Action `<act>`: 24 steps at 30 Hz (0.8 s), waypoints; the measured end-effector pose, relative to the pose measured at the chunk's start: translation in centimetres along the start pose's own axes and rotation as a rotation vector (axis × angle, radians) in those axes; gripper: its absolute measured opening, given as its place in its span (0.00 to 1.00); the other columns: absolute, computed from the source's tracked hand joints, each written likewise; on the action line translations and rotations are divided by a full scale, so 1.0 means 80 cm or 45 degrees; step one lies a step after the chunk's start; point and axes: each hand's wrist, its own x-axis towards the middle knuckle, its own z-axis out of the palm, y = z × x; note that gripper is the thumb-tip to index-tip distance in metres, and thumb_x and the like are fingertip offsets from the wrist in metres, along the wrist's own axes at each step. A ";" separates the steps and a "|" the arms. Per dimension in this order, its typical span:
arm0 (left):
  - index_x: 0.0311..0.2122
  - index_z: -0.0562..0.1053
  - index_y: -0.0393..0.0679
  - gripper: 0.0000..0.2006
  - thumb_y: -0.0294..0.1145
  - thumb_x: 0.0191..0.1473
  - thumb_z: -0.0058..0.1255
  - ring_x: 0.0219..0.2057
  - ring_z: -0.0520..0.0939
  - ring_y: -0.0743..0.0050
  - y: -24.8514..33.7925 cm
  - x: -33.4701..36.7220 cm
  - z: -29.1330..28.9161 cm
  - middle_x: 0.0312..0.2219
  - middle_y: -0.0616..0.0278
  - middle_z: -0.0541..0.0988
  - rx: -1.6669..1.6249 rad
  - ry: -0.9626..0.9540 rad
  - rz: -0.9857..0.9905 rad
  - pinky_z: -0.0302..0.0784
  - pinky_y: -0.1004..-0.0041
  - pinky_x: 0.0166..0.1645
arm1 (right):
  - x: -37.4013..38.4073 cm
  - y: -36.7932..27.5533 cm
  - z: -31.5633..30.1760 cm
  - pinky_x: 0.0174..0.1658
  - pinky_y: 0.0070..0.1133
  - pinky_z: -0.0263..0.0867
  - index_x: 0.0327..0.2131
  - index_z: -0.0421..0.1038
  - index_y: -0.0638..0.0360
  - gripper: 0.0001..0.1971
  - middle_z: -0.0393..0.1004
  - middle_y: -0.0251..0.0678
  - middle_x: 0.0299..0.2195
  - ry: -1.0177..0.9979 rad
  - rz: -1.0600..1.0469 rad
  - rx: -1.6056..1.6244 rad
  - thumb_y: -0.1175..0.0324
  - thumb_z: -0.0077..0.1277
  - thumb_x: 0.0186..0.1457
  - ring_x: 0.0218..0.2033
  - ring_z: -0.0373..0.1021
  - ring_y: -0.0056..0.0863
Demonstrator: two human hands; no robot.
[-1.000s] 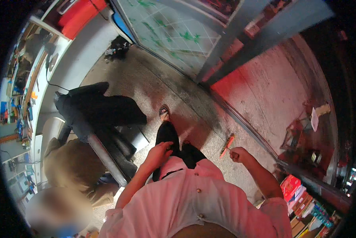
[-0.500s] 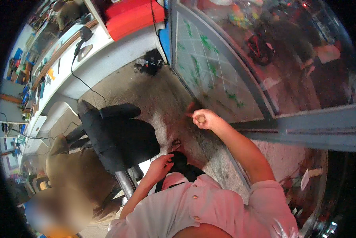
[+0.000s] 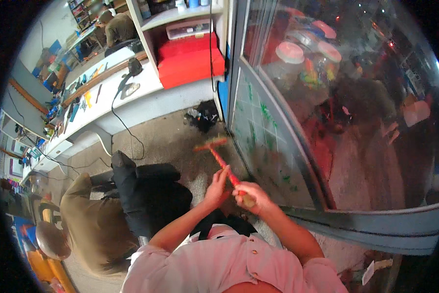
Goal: The person washes a hairpiece in a bowl of water at a shampoo station, then uses a broom to sweep hair clippings off the floor of a barber shop.
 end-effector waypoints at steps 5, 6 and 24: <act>0.39 0.66 0.46 0.14 0.30 0.42 0.42 0.37 0.71 0.52 -0.002 0.088 0.053 0.39 0.51 0.67 0.078 -0.125 -0.102 0.67 0.64 0.38 | 0.008 -0.028 -0.051 0.15 0.15 0.52 0.35 0.63 0.56 0.14 0.64 0.32 0.19 -0.169 -0.059 0.095 0.57 0.38 0.51 0.13 0.57 0.18; 0.30 0.68 0.43 0.07 0.29 0.42 0.41 0.30 0.73 0.67 -0.021 0.105 0.058 0.26 0.59 0.71 0.068 -0.010 -0.081 0.66 0.71 0.33 | 0.003 -0.032 -0.053 0.14 0.14 0.51 0.38 0.63 0.55 0.16 0.64 0.32 0.19 -0.146 -0.088 0.026 0.56 0.36 0.52 0.12 0.56 0.17; 0.33 0.70 0.45 0.17 0.44 0.37 0.52 0.32 0.75 0.54 -0.132 0.527 -0.012 0.27 0.53 0.74 0.253 0.027 -0.368 0.69 0.62 0.35 | -0.059 0.150 -0.288 0.17 0.19 0.57 0.32 0.64 0.62 0.10 0.65 0.33 0.17 1.165 0.209 -0.402 0.65 0.45 0.49 0.16 0.63 0.22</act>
